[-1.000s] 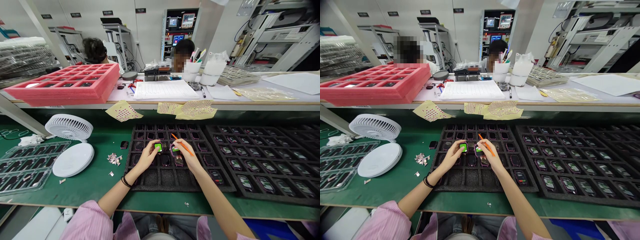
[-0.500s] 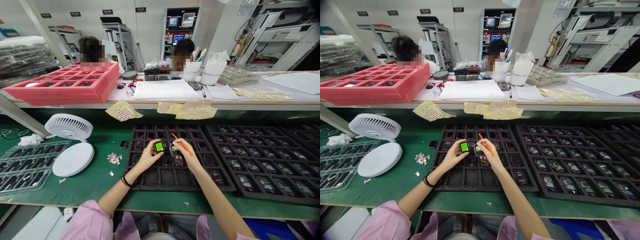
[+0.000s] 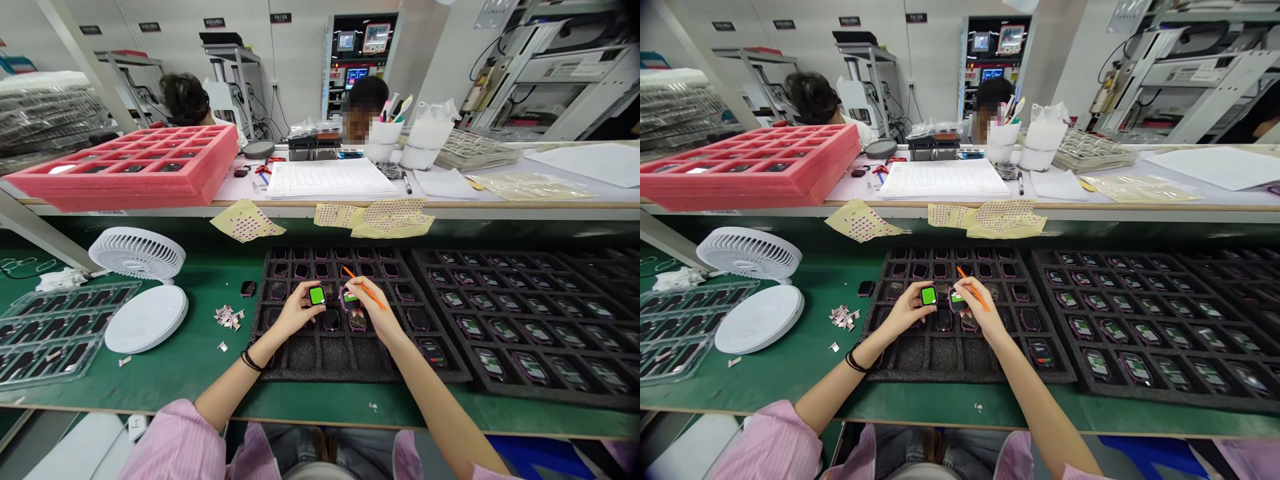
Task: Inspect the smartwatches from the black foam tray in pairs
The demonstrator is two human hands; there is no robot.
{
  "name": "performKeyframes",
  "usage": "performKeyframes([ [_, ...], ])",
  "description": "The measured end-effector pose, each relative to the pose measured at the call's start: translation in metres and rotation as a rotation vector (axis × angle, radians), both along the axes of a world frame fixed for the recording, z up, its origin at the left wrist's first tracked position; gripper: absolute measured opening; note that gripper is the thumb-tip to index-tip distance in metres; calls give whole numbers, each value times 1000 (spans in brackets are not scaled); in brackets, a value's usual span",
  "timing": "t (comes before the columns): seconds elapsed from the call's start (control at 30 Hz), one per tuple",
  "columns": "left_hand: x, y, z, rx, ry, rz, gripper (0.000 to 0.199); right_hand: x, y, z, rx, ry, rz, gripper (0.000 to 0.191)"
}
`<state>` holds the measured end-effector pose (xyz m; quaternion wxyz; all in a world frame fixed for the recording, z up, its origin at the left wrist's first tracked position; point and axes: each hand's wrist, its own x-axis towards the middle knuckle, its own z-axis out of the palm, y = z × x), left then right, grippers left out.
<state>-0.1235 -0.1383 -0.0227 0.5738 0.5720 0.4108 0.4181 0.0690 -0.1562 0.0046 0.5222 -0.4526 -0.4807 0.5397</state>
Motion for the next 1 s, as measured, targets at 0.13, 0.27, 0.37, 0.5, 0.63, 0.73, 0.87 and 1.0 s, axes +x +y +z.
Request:
performKeyframes([
  [0.13,0,0,-1,-7,-17,-9,57,0,0,0,-1,1,-2,24],
  [0.27,1,1,-1,-23,-38,-29,53,-1,0,1,-2,-6,-5,25],
  [0.37,1,1,0,-38,-39,-21,49,-1,0,2,-1,-9,-6,26],
  [0.5,0,1,0,-37,-48,-5,46,-1,0,2,-4,-7,-3,25],
  [0.63,1,0,1,-35,-61,12,46,-1,0,3,-4,-10,-9,26],
  [0.73,1,-1,3,-37,-62,14,46,-1,-1,3,-6,-11,-12,27],
  [0.87,1,-2,6,-34,-67,15,47,-1,-1,2,-4,-11,-10,26],
  [1.0,1,-2,6,-41,-80,11,48,-1,-1,3,-9,-9,-11,25],
])
